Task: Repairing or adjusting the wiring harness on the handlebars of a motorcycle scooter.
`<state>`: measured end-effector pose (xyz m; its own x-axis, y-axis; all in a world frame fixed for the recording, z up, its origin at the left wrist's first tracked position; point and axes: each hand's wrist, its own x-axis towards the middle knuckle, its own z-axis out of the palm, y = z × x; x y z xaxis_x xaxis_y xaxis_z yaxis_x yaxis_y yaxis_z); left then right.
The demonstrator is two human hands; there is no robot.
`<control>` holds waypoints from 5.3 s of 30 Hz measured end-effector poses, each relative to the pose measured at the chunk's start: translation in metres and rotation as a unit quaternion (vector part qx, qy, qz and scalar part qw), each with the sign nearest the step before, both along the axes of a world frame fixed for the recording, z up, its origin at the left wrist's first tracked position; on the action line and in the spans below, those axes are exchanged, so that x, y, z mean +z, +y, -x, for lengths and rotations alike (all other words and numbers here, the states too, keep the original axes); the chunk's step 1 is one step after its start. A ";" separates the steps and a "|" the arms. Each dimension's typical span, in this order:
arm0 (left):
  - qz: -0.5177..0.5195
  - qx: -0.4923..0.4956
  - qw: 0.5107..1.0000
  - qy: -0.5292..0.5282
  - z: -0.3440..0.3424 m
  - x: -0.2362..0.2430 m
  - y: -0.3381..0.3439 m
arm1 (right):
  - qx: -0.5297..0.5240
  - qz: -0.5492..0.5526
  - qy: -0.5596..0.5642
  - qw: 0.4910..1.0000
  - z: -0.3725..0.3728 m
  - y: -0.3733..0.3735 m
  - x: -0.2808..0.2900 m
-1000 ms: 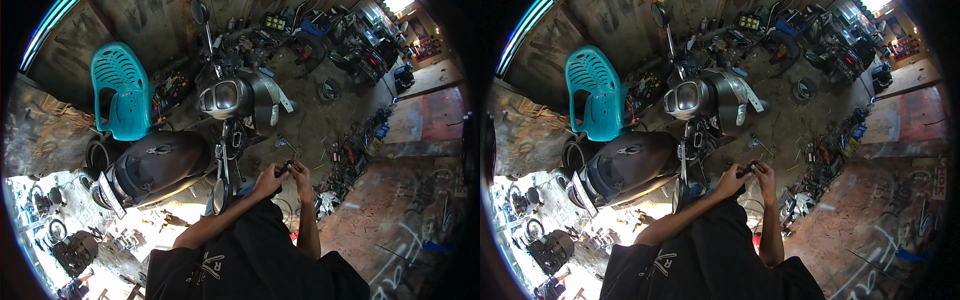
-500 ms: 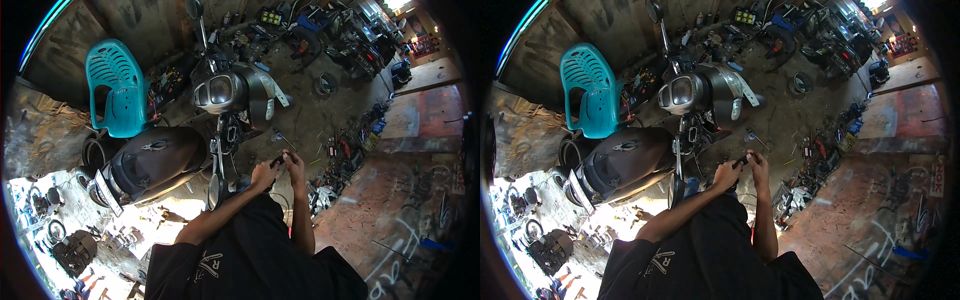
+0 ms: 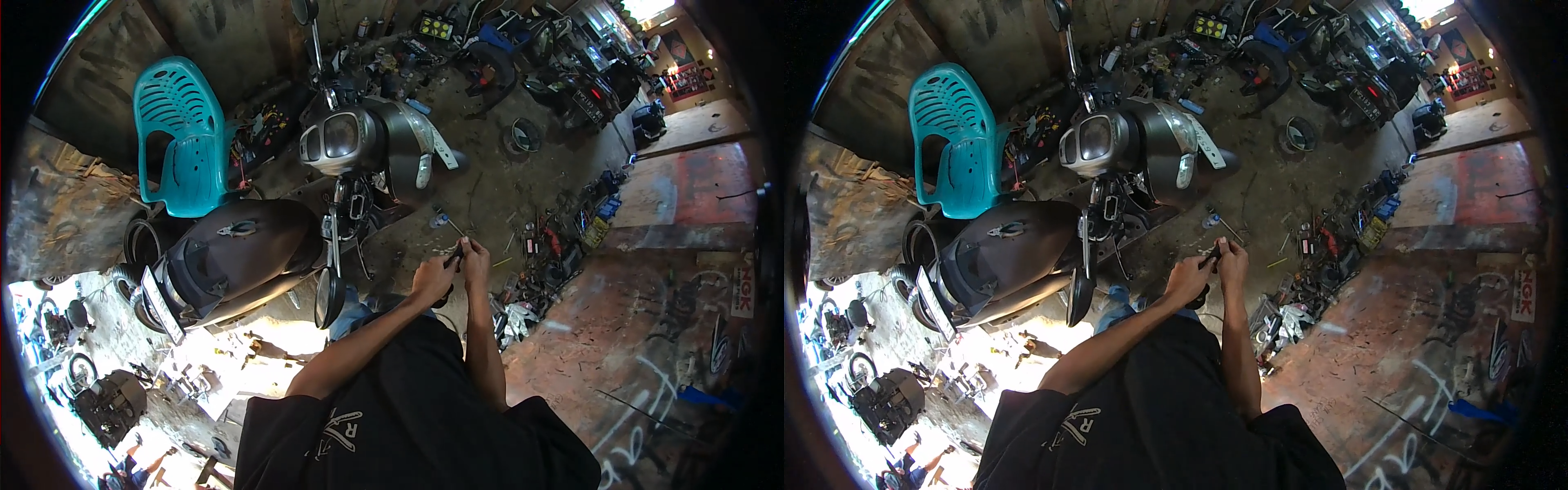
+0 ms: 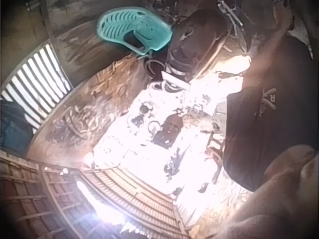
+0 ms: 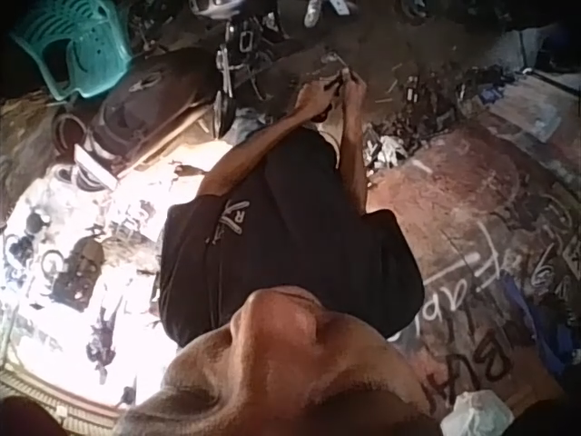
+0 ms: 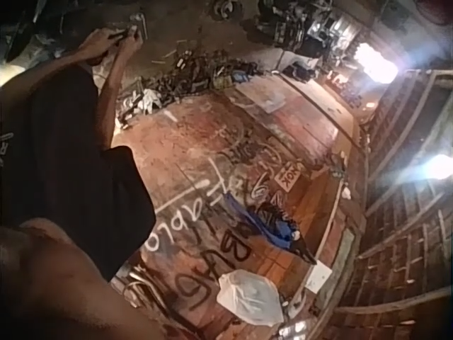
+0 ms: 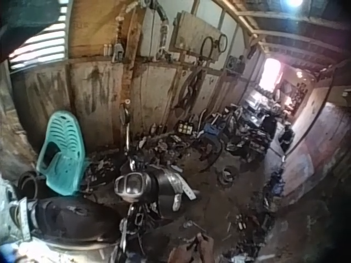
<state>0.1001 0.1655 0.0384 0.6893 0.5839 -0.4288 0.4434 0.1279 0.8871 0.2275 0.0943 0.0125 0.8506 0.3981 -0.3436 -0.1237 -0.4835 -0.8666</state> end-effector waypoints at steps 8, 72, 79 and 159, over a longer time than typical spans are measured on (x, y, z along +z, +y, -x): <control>0.012 -0.011 1.000 0.013 -0.009 0.005 -0.012 | -0.006 0.040 0.020 0.999 -0.012 -0.001 -0.001; -0.066 0.310 0.941 -0.114 0.134 0.052 0.093 | 0.487 0.158 -0.489 0.706 0.117 0.176 0.092; -0.052 0.286 0.926 -0.241 0.132 0.022 0.086 | 0.488 0.149 -0.426 0.748 0.116 0.175 0.091; 0.056 -0.054 0.989 -0.122 0.039 0.031 0.048 | 0.464 -0.003 -0.291 0.836 -0.011 0.014 0.124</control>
<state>0.0611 0.2139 0.0696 0.8359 0.4592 -0.3007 0.2350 0.1958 0.9521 0.2384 0.1083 0.1365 0.1957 0.9803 0.0255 0.7463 -0.1320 -0.6524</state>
